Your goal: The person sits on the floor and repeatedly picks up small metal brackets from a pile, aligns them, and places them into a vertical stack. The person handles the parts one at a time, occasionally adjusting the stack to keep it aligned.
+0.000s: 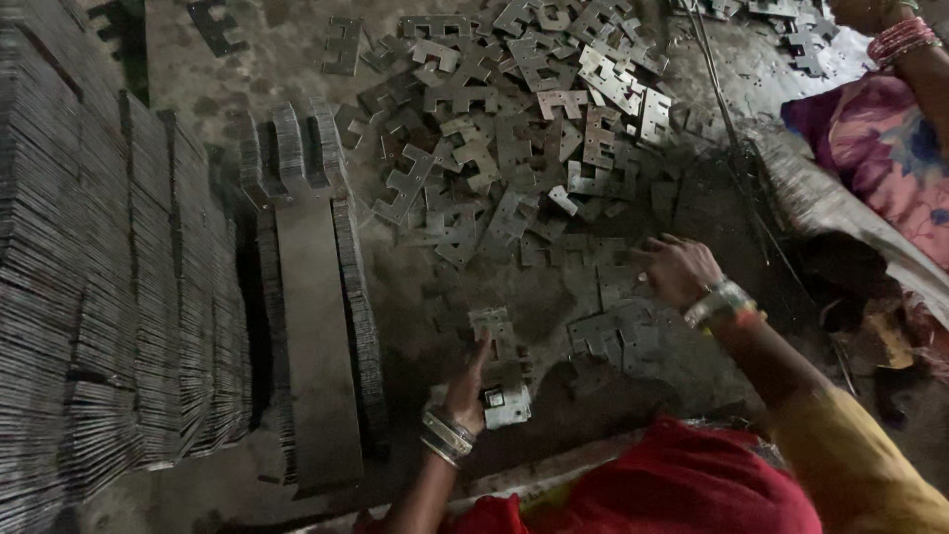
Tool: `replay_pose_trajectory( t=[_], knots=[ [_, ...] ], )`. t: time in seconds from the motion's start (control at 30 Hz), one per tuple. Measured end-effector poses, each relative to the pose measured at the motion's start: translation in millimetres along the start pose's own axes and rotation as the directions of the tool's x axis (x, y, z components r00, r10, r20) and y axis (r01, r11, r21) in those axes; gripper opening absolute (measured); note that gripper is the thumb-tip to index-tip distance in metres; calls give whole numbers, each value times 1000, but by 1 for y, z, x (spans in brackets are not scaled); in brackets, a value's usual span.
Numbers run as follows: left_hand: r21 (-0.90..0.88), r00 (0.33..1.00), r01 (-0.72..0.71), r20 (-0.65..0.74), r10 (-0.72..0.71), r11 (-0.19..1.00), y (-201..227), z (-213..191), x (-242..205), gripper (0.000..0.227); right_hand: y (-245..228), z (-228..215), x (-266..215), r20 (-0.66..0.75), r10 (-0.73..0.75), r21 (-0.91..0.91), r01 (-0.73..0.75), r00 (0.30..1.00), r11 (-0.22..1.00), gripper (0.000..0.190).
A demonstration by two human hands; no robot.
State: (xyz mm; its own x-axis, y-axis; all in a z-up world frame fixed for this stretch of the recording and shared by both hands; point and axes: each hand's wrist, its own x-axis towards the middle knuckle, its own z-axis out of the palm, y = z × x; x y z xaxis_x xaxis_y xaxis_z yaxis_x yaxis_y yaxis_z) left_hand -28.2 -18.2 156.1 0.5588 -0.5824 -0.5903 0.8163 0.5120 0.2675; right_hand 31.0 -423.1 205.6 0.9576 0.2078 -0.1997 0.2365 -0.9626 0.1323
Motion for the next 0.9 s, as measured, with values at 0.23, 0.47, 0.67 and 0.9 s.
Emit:
replay_pose_trajectory(
  t=[0.23, 0.47, 0.67, 0.9],
  knots=[
    [-13, 992, -13, 124, 15, 1000, -1, -1, 0, 61, -65, -26, -73, -143, -167, -43, 163, 976, 986, 46],
    [126, 992, 54, 107, -67, 991, 0, -2, -5, 65, -60, 32, -44, 173, -88, -177, 119, 981, 977, 85],
    [227, 992, -65, 121, 38, 972, 8, 4, -9, 64, -49, 33, -37, 432, 227, 300, -377, 873, 876, 49],
    [252, 996, -68, 80, 49, 965, 6, 9, -11, 62, -64, 67, 12, -52, 529, 217, -508, 847, 834, 53]
  ],
)
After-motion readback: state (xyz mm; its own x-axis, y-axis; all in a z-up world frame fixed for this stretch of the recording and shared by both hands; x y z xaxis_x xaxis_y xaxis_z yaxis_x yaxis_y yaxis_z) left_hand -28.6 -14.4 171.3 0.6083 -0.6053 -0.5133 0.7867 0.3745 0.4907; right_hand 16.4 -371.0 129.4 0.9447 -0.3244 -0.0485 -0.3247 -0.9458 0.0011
